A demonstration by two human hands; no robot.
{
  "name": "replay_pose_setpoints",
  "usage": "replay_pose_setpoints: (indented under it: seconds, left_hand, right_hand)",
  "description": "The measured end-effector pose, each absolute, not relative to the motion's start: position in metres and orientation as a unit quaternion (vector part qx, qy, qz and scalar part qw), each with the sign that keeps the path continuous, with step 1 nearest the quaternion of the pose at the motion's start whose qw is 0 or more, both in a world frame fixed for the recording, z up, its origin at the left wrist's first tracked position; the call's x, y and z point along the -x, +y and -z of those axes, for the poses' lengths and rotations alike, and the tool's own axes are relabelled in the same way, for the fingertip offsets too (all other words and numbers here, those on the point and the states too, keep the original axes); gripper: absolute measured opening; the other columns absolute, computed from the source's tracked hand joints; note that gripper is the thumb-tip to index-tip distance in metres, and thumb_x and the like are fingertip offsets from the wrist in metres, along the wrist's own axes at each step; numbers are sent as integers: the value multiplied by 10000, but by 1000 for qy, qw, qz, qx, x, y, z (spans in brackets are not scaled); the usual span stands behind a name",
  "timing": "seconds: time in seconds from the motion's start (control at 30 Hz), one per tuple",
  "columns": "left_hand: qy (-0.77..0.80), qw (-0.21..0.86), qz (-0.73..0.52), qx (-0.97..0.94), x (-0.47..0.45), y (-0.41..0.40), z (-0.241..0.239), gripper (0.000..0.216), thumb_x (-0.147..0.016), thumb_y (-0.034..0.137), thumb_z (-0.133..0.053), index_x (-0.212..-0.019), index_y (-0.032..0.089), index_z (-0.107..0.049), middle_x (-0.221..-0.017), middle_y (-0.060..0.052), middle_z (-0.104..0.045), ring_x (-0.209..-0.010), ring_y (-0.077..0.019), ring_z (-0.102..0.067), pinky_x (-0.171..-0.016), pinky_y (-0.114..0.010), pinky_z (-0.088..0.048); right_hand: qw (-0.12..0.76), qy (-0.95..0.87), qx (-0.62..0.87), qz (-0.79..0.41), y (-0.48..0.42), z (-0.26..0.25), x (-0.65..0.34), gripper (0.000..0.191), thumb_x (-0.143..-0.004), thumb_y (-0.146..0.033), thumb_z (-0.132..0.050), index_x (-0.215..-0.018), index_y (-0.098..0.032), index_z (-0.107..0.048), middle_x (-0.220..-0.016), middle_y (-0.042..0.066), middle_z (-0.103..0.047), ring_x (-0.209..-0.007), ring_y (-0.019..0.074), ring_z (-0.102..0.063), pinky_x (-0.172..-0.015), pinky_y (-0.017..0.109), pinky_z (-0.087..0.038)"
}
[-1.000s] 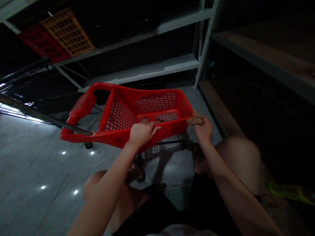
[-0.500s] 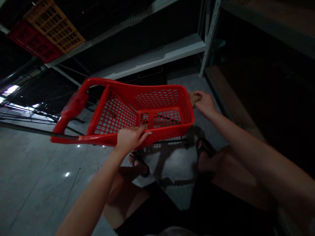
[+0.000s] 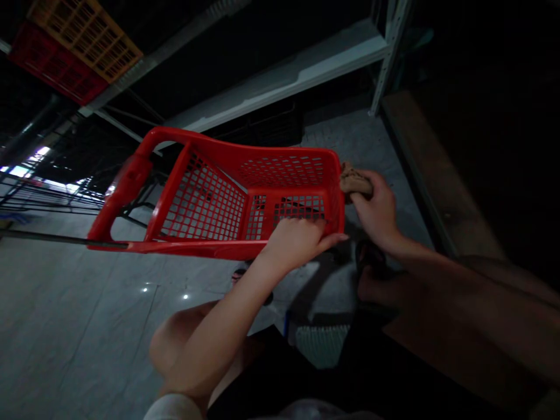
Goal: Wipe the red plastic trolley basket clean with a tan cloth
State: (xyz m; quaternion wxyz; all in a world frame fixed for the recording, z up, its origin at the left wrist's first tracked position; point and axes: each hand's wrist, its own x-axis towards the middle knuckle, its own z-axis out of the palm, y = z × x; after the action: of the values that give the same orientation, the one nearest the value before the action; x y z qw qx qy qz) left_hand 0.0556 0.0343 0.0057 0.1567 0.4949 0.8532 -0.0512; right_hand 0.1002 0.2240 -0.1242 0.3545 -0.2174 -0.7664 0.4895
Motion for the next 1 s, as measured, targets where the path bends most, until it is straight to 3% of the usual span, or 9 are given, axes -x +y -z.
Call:
replay_pose_setpoints:
  seconds: [0.1,0.23,0.33,0.47,0.6,0.67,0.87,1.0]
  left_hand:
    - [837,179,49,-515,-55,41,-5,672,-1131,697,-326,-1098,224,-802,-992,-124,-850,-984,-363,-834,-794,-403,-592]
    - [829,178,76,-525,-56,28,-7,681,-1147,661,-304,-1026,226,-814,-899,-118,-844,-882,-355,-839,-748,-402,-583]
    - [824,177,79,-532,-63,17,-8,650,-1150,641,-325,-1046,230,-818,-884,-118,-843,-848,-350,-837,-720,-402,-578]
    - [828,169,80,-529,-71,13,-5,625,-1152,622,-355,-1102,212,-823,-852,-131,-836,-834,-350,-839,-699,-398,-573]
    - [840,135,46,-524,-71,20,0,619,-1165,573,-364,-1061,177,-827,-830,-149,-828,-806,-365,-835,-679,-402,-566]
    - [848,122,23,-515,-71,24,3,649,-1164,571,-371,-1004,156,-843,-825,-168,-824,-816,-378,-834,-686,-411,-567]
    - [857,75,-74,-505,-78,16,10,533,-1115,513,-582,-960,93,-870,-813,-206,-813,-896,-366,-837,-683,-386,-539]
    - [798,72,-97,-591,-71,-22,0,455,-1098,487,-626,-1036,100,-857,-893,-195,-833,-949,-367,-832,-704,-386,-541]
  right_hand:
    - [360,-756,169,-519,199,121,-137,436,-887,-273,-681,-1323,-287,-657,-1323,86,-728,-1247,304,-716,-1098,549,-604]
    - [344,-799,131,-476,183,118,-154,342,-938,-314,-692,-1280,-318,-692,-1327,91,-729,-1290,324,-701,-1123,537,-604]
    - [334,-830,112,-432,197,115,-126,313,-957,-270,-655,-1261,-313,-720,-1306,98,-745,-1266,320,-714,-1115,531,-610]
    - [293,-872,76,-386,233,102,-65,409,-957,-168,-598,-1321,-302,-728,-1387,85,-733,-1330,293,-683,-1172,516,-577]
    - [240,-913,-29,-330,249,85,-26,502,-934,-66,-534,-1342,-279,-734,-1426,68,-738,-1379,270,-654,-1239,508,-516]
    - [219,-928,-67,-293,246,77,-24,459,-963,-85,-531,-1337,-252,-740,-1409,89,-751,-1380,283,-654,-1246,517,-504]
    - [170,-965,-113,-162,234,64,-70,333,-1005,-193,-553,-1246,-175,-781,-1336,182,-766,-1356,370,-665,-1178,577,-551]
    - [130,-971,-142,-141,238,52,-102,404,-972,-165,-546,-1295,-261,-770,-1328,122,-779,-1281,350,-702,-1101,596,-595]
